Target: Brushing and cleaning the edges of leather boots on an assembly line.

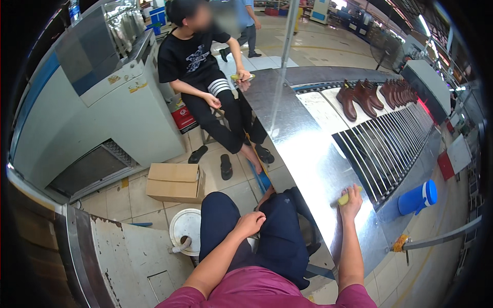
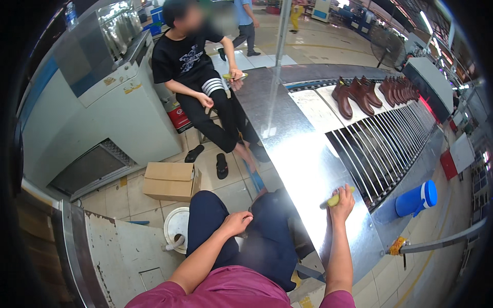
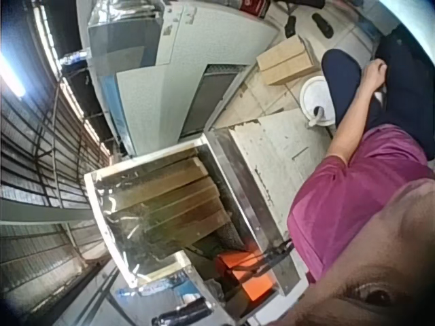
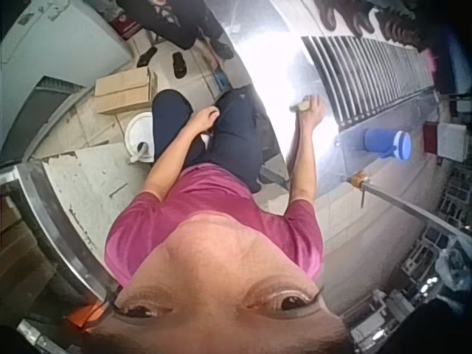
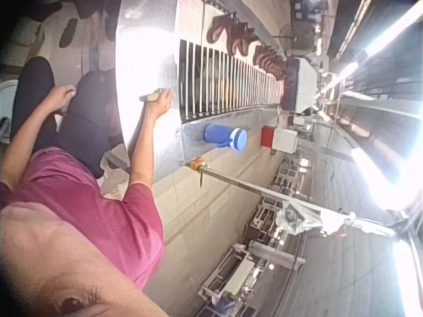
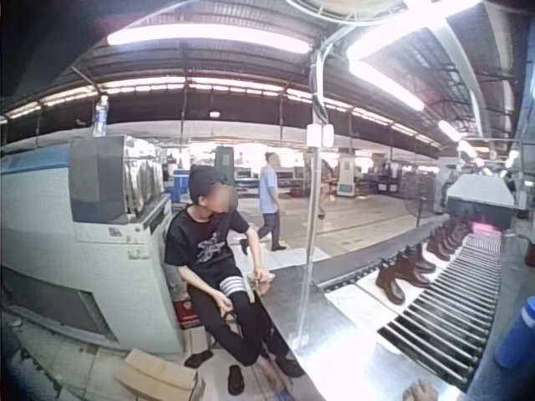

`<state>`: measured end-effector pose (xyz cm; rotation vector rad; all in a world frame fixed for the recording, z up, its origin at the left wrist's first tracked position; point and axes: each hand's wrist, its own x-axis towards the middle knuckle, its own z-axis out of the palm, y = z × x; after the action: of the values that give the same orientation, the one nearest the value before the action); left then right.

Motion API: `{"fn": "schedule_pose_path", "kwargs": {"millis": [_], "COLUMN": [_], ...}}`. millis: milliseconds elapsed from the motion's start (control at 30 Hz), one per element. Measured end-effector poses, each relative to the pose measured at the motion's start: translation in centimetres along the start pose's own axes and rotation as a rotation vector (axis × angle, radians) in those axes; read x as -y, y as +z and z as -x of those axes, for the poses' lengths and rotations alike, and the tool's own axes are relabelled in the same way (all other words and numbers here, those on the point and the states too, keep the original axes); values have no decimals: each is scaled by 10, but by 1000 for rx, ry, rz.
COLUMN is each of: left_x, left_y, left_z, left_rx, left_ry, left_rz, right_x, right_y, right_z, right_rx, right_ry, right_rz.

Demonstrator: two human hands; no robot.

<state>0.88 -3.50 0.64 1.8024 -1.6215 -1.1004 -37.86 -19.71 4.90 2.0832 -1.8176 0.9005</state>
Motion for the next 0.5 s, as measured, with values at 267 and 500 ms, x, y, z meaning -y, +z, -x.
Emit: {"fn": "schedule_pose_path", "kwargs": {"millis": [267, 500], "left_x": [-12, 11], "left_y": [42, 52], "left_z": [-32, -46], "left_rx": [-89, -126], "left_ry": [38, 86], "left_rz": [-87, -31], "right_x": [11, 11], "right_y": [-11, -12], "right_z": [-3, -19], "right_rx": [-29, -107], "right_ry": [1, -60], "right_rz": [24, -158]}}
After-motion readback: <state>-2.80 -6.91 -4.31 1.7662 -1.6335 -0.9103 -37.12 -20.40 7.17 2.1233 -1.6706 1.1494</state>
